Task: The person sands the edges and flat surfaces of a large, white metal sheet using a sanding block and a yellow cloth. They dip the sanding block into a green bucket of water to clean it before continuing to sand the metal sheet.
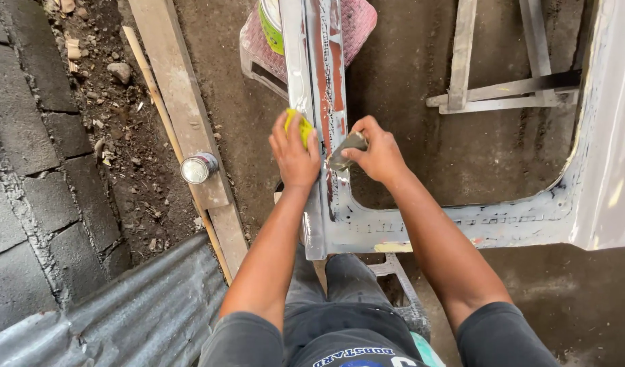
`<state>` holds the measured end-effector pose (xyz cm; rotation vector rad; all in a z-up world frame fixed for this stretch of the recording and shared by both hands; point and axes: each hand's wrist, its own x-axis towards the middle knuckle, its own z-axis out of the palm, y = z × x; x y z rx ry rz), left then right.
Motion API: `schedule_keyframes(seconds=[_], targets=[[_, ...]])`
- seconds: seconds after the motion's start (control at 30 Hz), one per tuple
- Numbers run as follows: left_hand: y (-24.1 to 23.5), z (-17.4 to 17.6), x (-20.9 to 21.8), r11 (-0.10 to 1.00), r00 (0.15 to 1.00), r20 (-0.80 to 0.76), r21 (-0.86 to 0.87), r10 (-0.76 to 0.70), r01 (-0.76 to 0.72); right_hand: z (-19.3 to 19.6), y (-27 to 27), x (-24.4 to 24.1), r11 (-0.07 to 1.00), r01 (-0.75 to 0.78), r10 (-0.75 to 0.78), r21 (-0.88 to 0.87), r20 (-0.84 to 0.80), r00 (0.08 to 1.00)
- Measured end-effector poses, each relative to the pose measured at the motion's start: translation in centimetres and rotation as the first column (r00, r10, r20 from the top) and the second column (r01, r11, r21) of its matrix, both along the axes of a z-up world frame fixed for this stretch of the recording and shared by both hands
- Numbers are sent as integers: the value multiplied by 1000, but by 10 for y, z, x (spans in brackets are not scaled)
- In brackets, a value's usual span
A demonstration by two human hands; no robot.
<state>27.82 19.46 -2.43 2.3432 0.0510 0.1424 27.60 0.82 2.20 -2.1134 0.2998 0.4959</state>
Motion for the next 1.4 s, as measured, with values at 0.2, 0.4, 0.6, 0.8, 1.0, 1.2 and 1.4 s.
schedule_keyframes(seconds=[0.2, 0.4, 0.6, 0.8, 1.0, 1.2, 1.4], targets=[[-16, -13, 30, 982, 980, 56, -1, 191, -191, 5, 22, 9, 996, 44, -19, -78, 290, 957], [-18, -12, 30, 973, 974, -7, 18, 228, -228, 10, 34, -9, 990, -25, 79, -135, 409, 909], [-17, -17, 29, 974, 974, -21, 3, 225, -225, -9, 30, 35, 935, -234, 337, -266, 466, 818], [-19, -15, 33, 976, 975, -34, 21, 218, -217, -15, 34, 88, 934, -139, 303, -328, 523, 797], [-21, -21, 86, 973, 973, -45, 45, 228, -226, -18, 33, 20, 831, -156, 454, -534, 490, 744], [-20, -25, 97, 968, 968, -14, -1, 250, -250, -8, 28, 7, 778, -241, 543, -580, 429, 721], [-20, -30, 96, 971, 971, -9, -3, 241, -241, -17, 15, 44, 707, -319, 647, -632, 395, 652]])
